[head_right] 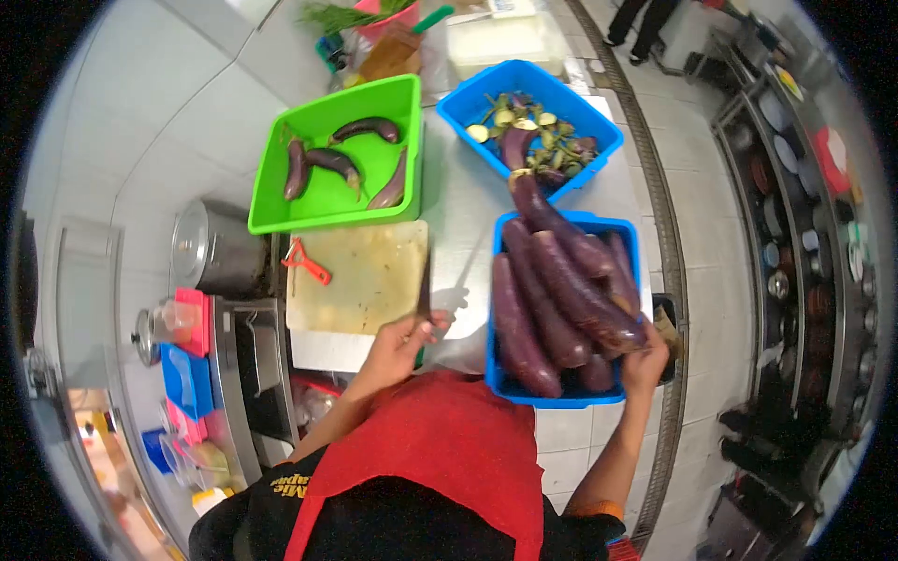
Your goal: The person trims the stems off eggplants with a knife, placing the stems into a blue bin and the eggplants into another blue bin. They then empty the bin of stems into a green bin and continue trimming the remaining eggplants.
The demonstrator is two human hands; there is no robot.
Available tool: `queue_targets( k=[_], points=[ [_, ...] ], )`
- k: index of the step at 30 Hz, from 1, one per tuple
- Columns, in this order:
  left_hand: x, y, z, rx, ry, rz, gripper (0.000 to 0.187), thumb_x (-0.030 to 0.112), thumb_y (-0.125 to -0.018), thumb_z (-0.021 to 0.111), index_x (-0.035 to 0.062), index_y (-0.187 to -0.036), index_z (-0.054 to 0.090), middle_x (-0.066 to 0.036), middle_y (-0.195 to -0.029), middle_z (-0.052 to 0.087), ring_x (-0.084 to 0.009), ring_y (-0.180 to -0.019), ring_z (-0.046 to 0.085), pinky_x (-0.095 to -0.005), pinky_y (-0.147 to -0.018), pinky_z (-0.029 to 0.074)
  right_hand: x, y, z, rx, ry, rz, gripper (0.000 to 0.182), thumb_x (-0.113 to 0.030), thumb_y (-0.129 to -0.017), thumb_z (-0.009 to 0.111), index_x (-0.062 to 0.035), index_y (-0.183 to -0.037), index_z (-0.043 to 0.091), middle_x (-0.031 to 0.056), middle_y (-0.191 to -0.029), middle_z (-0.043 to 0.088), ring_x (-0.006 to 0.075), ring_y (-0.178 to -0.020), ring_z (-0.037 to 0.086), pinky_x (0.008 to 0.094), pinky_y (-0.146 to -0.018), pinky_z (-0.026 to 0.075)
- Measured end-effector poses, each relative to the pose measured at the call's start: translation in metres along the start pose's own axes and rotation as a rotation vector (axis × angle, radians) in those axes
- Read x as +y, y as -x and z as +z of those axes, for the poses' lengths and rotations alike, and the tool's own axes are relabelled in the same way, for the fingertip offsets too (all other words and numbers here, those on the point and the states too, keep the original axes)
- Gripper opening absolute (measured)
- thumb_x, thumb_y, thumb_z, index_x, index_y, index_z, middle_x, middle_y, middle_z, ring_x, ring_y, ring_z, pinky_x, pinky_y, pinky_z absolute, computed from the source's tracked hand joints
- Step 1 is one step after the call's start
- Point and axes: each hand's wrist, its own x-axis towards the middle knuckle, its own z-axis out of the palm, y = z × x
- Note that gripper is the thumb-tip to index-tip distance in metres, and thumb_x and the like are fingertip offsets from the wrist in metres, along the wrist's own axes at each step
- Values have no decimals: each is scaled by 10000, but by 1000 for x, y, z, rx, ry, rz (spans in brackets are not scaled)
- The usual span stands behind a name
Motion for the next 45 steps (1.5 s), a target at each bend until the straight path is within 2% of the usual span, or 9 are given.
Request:
queue_targets(
  k=[7, 11, 15, 18, 21, 23, 28, 30, 45],
  points=[
    [-39, 33, -81, 471, -177, 46, 436, 370, -1056, 507, -5, -1136, 716, -58, -1075, 624, -168, -983, 578, -312, -906, 451, 41, -49, -28, 34, 243, -116, 251, -62, -846, 591, 92, -1019, 688, 229, -954, 732, 276, -941, 703, 394, -852, 520],
    [-21, 49, -81, 487, -22, -61, 473, 415, -1053, 503, 3, -1112, 729, -51, -1002, 610, -144, -894, 576, -285, -799, 456, 24, -60, -35, 58, 338, 24, 339, -184, -937, 641, 73, -1157, 653, 187, -1012, 712, 257, -967, 669, 384, -878, 504],
    [12, 49, -54, 337, 122, -9, 472, 430, -1050, 503, 25, -1131, 731, -10, -869, 616, -93, -809, 553, -256, -695, 453, -141, -34, 1, 677, 165, -342, 303, -146, -1050, 471, 73, -1207, 609, 158, -1129, 636, 226, -1011, 608, 366, -917, 484],
    [39, 33, -27, 168, 254, 69, 433, 390, -1049, 527, 20, -1186, 707, -13, -893, 616, -92, -814, 555, -286, -746, 483, -227, 12, 79, -250, 256, -846, 483, -291, -982, 606, 40, -1326, 535, 188, -1188, 626, 305, -1026, 622, 380, -899, 482],
    [39, 22, -20, 32, 283, 126, 386, 331, -1036, 571, 19, -1238, 676, -44, -1005, 668, -116, -903, 594, -301, -833, 500, -216, 49, 162, -674, 37, -191, 522, -205, -864, 720, -26, -1321, 544, 227, -1097, 665, 449, -975, 650, 514, -798, 512],
    [25, 27, -61, 47, 166, 72, 387, 277, -1008, 621, 26, -1302, 630, -69, -1156, 691, -139, -1022, 618, -307, -920, 498, -167, 55, 184, -634, 120, -169, 476, -194, -878, 700, -20, -1292, 543, 255, -1094, 654, 473, -955, 643, 521, -792, 510],
    [-127, 26, -212, 975, -864, -461, 735, 387, -937, 637, 13, -1501, 351, -207, -1538, 382, -383, -1405, 388, -555, -1116, 336, -107, 65, 192, -660, 190, -112, 346, -165, -915, 642, 11, -1193, 535, 309, -1082, 626, 504, -915, 631, 528, -777, 505],
    [-158, 16, -211, 939, -864, -431, 822, 428, -920, 645, 6, -1523, 278, -200, -1571, 317, -381, -1442, 320, -590, -1127, 294, -73, 71, 210, -512, 140, -174, 310, -158, -929, 622, 32, -1153, 521, 300, -907, 633, 515, -856, 615, 533, -743, 479],
    [-136, 42, -106, 745, -916, -228, 963, 394, -837, 749, 2, -1550, 235, -226, -1587, 298, -360, -1484, 271, -618, -1148, 216, -20, 57, 217, -175, 232, -185, 360, -217, -980, 589, 29, -1234, 519, 310, -1043, 612, 503, -961, 591, 514, -812, 477]
  ],
)
